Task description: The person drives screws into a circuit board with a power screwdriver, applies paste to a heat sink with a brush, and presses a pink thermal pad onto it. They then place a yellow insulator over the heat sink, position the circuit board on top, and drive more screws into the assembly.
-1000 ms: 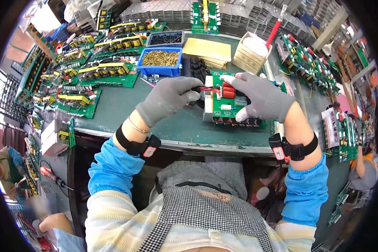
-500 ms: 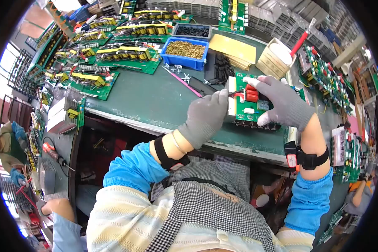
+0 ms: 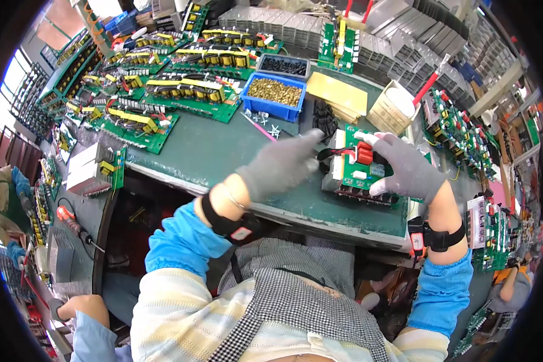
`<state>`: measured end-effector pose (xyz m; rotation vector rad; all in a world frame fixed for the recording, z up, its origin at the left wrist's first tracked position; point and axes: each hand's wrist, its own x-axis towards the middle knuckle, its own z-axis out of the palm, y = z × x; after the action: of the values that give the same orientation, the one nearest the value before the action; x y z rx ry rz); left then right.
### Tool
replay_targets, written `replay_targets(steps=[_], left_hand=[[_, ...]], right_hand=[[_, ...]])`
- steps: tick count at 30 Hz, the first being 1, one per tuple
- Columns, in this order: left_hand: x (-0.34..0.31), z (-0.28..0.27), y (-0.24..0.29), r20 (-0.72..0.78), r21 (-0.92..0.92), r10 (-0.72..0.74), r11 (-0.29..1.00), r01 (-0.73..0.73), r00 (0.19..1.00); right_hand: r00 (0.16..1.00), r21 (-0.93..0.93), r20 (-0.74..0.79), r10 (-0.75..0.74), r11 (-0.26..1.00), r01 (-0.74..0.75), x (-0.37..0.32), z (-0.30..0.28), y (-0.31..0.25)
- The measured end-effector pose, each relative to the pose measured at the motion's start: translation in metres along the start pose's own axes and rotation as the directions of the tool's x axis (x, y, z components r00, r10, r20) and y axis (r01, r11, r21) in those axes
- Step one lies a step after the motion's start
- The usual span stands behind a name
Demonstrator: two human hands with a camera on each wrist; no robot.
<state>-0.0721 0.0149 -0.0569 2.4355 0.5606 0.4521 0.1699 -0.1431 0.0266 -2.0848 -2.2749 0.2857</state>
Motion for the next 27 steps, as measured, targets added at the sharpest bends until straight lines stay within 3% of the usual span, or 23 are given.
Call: replay_targets(steps=[2, 4, 6, 9, 12, 13, 14, 16, 18, 19, 20, 22, 23, 26, 27], left_hand=[[0.021, -0.037, -0.018, 0.006, 0.039, -0.073, 0.997, 0.073, 0.997], [0.052, -0.058, -0.050, -0.101, -0.026, -0.208, 0.978, 0.206, 0.973], [0.086, -0.076, -0.069, -0.096, 0.172, -0.228, 0.955, 0.242, 0.969], [0.130, -0.065, -0.091, 0.097, 0.412, -0.259, 0.889, 0.198, 0.961], [0.156, -0.054, -0.095, 0.170, 0.526, -0.283, 0.836, 0.156, 0.944], [0.166, -0.053, -0.104, 0.263, 0.558, -0.235, 0.828, 0.051, 0.936], [0.168, -0.053, -0.101, 0.341, 0.502, -0.199, 0.865, 0.001, 0.919], [0.162, -0.045, -0.126, 0.170, 0.361, -0.136, 0.930, 0.066, 0.976], [0.156, -0.051, -0.122, 0.230, 0.219, -0.201, 0.964, 0.150, 0.952], [0.152, -0.048, -0.127, 0.131, 0.178, -0.189, 0.970, 0.164, 0.973], [0.148, -0.043, -0.129, 0.027, 0.134, -0.183, 0.975, 0.178, 0.983], [0.140, -0.038, -0.124, -0.012, 0.136, -0.107, 0.985, 0.108, 0.994], [0.139, -0.038, -0.121, -0.038, 0.138, -0.070, 0.988, 0.075, 0.997], [0.151, -0.053, -0.101, 0.223, 0.260, -0.277, 0.941, 0.217, 0.935], [0.156, -0.052, -0.104, 0.234, 0.294, -0.283, 0.932, 0.210, 0.930]], right_hand=[[0.998, -0.037, -0.060, -0.005, 0.999, 0.003, -0.005, 0.001, 0.005], [0.983, -0.129, -0.180, -0.035, 0.992, 0.012, -0.018, -0.004, 0.001], [0.976, -0.079, -0.219, 0.017, 0.996, -0.035, -0.035, -0.020, -0.003], [0.942, 0.028, -0.324, 0.088, 0.996, -0.084, -0.075, -0.021, 0.017], [0.929, 0.101, -0.249, 0.275, 0.961, -0.257, -0.134, -0.005, 0.044], [0.918, 0.037, -0.232, 0.321, 0.946, -0.321, -0.152, -0.003, 0.048], [0.917, -0.057, -0.266, 0.298, 0.944, -0.324, -0.176, 0.007, 0.059], [0.866, -0.130, -0.271, 0.421, 0.875, -0.466, -0.217, 0.027, 0.080], [0.801, -0.139, -0.191, 0.567, 0.793, -0.594, -0.233, 0.043, 0.089], [0.767, -0.143, -0.147, 0.625, 0.753, -0.642, -0.237, 0.051, 0.093], [0.819, -0.187, -0.197, 0.539, 0.799, -0.571, -0.237, 0.057, 0.094], [0.900, -0.294, -0.280, 0.334, 0.862, -0.412, -0.225, 0.069, 0.095], [0.913, -0.374, -0.275, 0.300, 0.842, -0.389, -0.218, 0.080, 0.102], [0.967, -0.467, -0.184, 0.178, 0.850, -0.245, -0.199, 0.085, 0.109], [0.972, -0.494, -0.178, 0.152, 0.841, -0.221, -0.193, 0.083, 0.106]])
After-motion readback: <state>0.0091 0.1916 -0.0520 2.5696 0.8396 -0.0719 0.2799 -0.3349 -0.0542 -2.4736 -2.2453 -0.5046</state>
